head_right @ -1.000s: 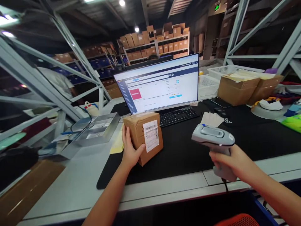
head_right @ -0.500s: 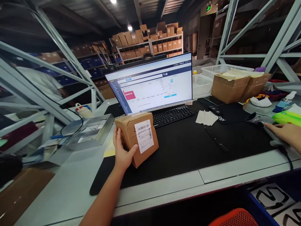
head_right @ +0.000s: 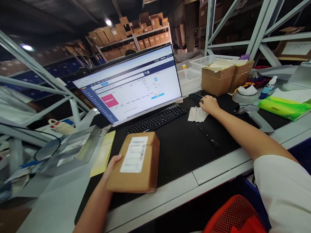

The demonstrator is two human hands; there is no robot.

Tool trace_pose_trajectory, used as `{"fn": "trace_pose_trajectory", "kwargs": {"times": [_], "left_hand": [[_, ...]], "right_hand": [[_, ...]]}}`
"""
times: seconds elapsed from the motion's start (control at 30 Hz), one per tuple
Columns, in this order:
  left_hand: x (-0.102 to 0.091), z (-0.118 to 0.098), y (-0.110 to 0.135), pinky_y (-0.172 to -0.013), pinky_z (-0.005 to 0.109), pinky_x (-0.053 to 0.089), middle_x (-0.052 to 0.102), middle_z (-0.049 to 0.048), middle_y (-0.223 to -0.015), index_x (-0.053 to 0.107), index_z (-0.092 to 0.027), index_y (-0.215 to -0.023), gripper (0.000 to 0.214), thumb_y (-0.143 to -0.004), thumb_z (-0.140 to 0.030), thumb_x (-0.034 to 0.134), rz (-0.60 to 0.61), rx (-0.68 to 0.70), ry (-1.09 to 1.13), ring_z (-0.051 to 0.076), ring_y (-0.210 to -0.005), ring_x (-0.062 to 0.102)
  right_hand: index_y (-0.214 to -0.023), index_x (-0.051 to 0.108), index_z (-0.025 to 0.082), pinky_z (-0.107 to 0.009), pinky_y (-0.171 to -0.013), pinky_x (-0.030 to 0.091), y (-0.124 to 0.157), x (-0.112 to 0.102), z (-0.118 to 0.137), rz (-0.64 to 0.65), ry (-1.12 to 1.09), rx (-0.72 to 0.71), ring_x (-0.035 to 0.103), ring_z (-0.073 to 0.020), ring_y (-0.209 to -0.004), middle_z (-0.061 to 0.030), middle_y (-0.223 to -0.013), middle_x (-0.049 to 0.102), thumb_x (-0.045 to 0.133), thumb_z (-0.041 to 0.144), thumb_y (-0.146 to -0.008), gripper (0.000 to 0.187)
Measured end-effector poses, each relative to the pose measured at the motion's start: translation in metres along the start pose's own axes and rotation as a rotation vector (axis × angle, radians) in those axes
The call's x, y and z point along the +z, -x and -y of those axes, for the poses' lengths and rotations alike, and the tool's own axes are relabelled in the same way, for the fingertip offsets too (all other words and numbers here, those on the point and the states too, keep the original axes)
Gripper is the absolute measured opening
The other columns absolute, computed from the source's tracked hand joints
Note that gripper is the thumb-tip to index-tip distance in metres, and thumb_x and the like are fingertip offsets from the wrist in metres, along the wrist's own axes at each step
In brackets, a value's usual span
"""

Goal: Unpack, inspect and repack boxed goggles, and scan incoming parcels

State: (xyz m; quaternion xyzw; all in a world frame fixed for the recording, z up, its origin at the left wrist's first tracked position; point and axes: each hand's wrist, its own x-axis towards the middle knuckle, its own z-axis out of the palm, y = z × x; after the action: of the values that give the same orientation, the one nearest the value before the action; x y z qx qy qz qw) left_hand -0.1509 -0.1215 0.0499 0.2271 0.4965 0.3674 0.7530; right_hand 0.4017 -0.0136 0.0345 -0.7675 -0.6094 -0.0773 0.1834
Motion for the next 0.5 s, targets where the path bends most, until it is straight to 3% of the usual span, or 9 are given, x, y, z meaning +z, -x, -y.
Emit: {"fn": "trace_pose_trajectory", "kwargs": {"times": [0.17,0.23,0.3,0.4,0.5], "left_hand": [[0.005,0.011,-0.001,-0.082,0.045,0.061,0.080,0.0163,-0.094,0.060,-0.007,-0.139,0.060,-0.085,-0.033,0.067,0.001,-0.053,-0.036,0.035,-0.087,0.078],[0.005,0.010,0.000,-0.082,0.044,0.061,0.080,0.0168,-0.094,0.061,-0.006,-0.137,0.060,-0.086,-0.036,0.067,-0.012,-0.075,-0.035,0.035,-0.087,0.078],[0.006,0.009,0.002,-0.083,0.044,0.061,0.080,0.0174,-0.095,0.061,-0.006,-0.137,0.060,-0.086,-0.037,0.066,-0.028,-0.088,-0.036,0.035,-0.089,0.078],[0.008,0.010,0.003,-0.084,0.043,0.060,0.080,0.0175,-0.101,0.059,-0.007,-0.139,0.062,-0.086,-0.037,0.068,-0.038,-0.065,-0.046,0.035,-0.091,0.078],[0.010,0.012,0.003,-0.086,0.042,0.060,0.079,0.0165,-0.106,0.055,-0.011,-0.144,0.065,-0.086,-0.036,0.071,-0.018,-0.004,-0.061,0.034,-0.093,0.078]], "right_hand": [[-0.119,0.074,0.017,-0.032,-0.106,0.046,0.005,0.030,0.094,0.124,-0.149,-0.456,0.063,-0.0237,-0.118,-0.0096,-0.123,0.071,0.052,0.027,-0.096,0.034],[-0.127,0.071,0.017,-0.034,-0.111,0.043,0.011,0.042,0.132,0.159,-0.185,-0.578,0.058,-0.0248,-0.128,-0.0099,-0.133,0.068,0.055,0.029,-0.095,0.038],[-0.139,0.064,0.016,-0.043,-0.116,0.038,0.013,0.051,0.162,0.181,-0.201,-0.627,0.047,-0.0302,-0.141,-0.0125,-0.144,0.061,0.056,0.031,-0.095,0.047],[-0.150,0.054,0.017,-0.060,-0.120,0.028,0.008,0.056,0.179,0.203,-0.200,-0.651,0.042,-0.0368,-0.145,-0.0151,-0.148,0.057,0.059,0.033,-0.094,0.059],[-0.149,0.055,0.014,-0.058,-0.122,0.025,-0.004,0.051,0.157,0.078,-0.188,-0.631,0.049,-0.0350,-0.139,-0.0169,-0.143,0.061,0.056,0.034,-0.096,0.056]]}}
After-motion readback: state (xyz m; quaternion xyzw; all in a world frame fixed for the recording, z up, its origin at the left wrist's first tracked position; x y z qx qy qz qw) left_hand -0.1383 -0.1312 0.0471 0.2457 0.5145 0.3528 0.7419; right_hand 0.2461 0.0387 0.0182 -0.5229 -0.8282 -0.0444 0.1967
